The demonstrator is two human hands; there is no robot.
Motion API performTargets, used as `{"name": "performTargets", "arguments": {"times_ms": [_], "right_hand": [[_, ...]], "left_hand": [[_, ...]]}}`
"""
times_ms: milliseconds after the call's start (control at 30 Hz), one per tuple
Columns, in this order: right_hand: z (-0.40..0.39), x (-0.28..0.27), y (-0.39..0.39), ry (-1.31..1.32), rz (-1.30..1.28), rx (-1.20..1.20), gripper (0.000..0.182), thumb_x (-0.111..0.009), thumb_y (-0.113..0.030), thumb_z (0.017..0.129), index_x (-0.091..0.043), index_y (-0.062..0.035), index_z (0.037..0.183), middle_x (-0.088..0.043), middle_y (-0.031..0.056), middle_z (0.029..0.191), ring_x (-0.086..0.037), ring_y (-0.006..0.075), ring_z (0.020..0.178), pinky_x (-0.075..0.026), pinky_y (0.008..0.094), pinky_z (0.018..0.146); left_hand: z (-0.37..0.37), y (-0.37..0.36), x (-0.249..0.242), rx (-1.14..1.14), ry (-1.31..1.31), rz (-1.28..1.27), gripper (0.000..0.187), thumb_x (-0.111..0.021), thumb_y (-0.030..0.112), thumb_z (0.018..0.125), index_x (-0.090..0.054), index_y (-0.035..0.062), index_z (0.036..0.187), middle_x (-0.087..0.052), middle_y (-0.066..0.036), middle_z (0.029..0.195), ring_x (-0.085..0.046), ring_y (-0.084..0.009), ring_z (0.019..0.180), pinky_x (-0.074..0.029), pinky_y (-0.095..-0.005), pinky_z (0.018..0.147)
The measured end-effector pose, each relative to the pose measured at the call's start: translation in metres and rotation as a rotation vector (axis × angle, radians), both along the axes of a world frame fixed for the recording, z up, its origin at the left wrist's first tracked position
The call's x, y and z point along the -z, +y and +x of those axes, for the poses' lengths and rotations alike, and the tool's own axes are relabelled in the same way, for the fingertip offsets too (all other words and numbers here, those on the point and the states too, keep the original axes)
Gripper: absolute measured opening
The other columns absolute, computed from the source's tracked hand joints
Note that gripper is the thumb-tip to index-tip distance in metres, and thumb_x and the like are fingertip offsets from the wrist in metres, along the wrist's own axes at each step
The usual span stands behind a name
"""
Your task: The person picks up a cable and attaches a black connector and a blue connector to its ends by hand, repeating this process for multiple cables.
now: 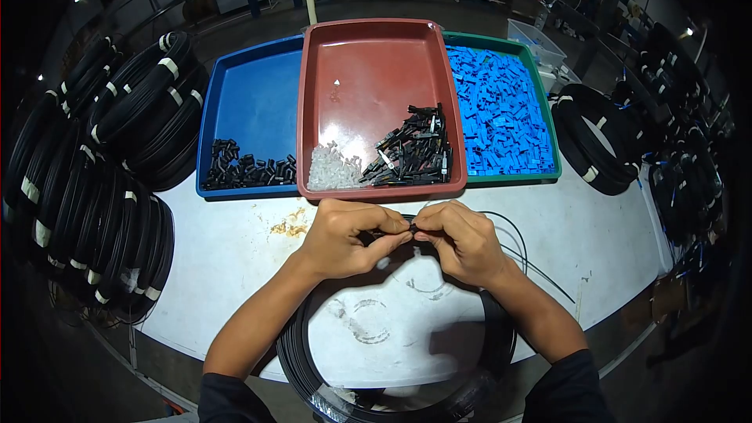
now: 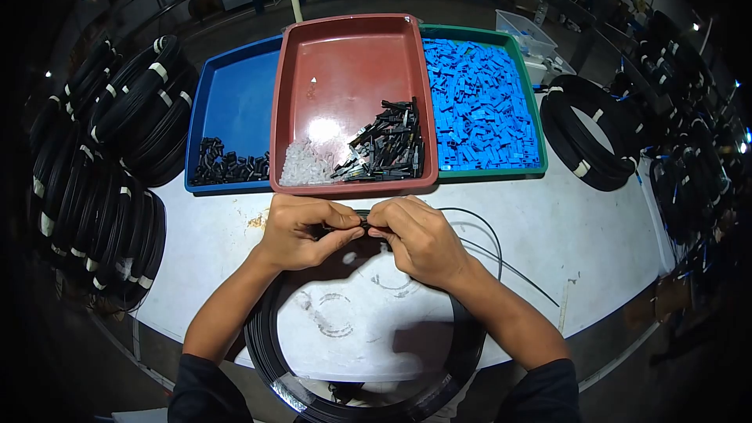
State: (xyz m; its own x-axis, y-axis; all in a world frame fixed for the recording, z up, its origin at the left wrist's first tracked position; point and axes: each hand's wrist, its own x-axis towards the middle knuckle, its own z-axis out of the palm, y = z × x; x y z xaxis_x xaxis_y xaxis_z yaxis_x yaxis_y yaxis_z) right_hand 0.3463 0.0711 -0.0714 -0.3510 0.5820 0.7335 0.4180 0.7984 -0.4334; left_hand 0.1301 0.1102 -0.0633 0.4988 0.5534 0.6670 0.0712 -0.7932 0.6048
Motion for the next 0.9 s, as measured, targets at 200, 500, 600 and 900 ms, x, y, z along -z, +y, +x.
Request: {"name": "performTargets", "arguments": {"times_ms": [200, 500, 600, 900], "right_hand": [[0.001, -0.001, 0.0, 0.005, 0.037, 0.031, 0.019, -0.071, 0.01, 0.076, -0.061, 0.0006, 0.089, -0.067, 0.013, 0.083, -0.066, 0.0314, 0.075, -0.052, 0.0409, 0.07], [0.003, -0.006, -0.003, -0.037, -0.101, 0.012, 0.015, -0.07, 0.007, 0.081, -0.06, -0.0004, 0.089, -0.065, 0.0123, 0.079, -0.066, 0.0321, 0.071, -0.052, 0.04, 0.065], [-0.001, -0.001, 0.002, -0.018, 0.023, -0.002, 0.017, -0.07, 0.008, 0.079, -0.062, -0.0009, 0.091, -0.065, 0.0119, 0.079, -0.066, 0.0318, 0.071, -0.052, 0.04, 0.065], [0.012, 0.0, 0.005, -0.115, 0.045, 0.052, 0.035, -0.065, 0.009, 0.069, -0.068, -0.0034, 0.101, -0.066, 0.0102, 0.084, -0.067, 0.0293, 0.074, -0.054, 0.0392, 0.064]], "left_hand": [[0.001, 0.002, 0.001, -0.033, -0.023, -0.038, 0.009, -0.083, 0.002, 0.078, -0.076, -0.0008, 0.082, -0.078, -0.014, 0.085, -0.076, -0.0207, 0.071, -0.06, -0.0282, 0.062], [-0.002, 0.004, 0.001, -0.026, 0.182, 0.383, 0.013, -0.085, 0.006, 0.077, -0.076, 0.0018, 0.086, -0.078, -0.01, 0.087, -0.076, -0.0232, 0.071, -0.061, -0.0308, 0.063], [-0.002, 0.004, 0.006, -0.001, 0.049, 0.131, 0.015, -0.084, 0.006, 0.078, -0.077, 0.0011, 0.09, -0.078, -0.009, 0.087, -0.076, -0.0221, 0.071, -0.061, -0.0295, 0.063], [-0.01, 0.005, 0.012, -0.018, -0.143, -0.209, 0.039, -0.082, -0.001, 0.081, -0.056, 0.0014, 0.11, -0.076, -0.014, 0.091, -0.078, -0.0217, 0.089, -0.062, -0.0276, 0.07]]}}
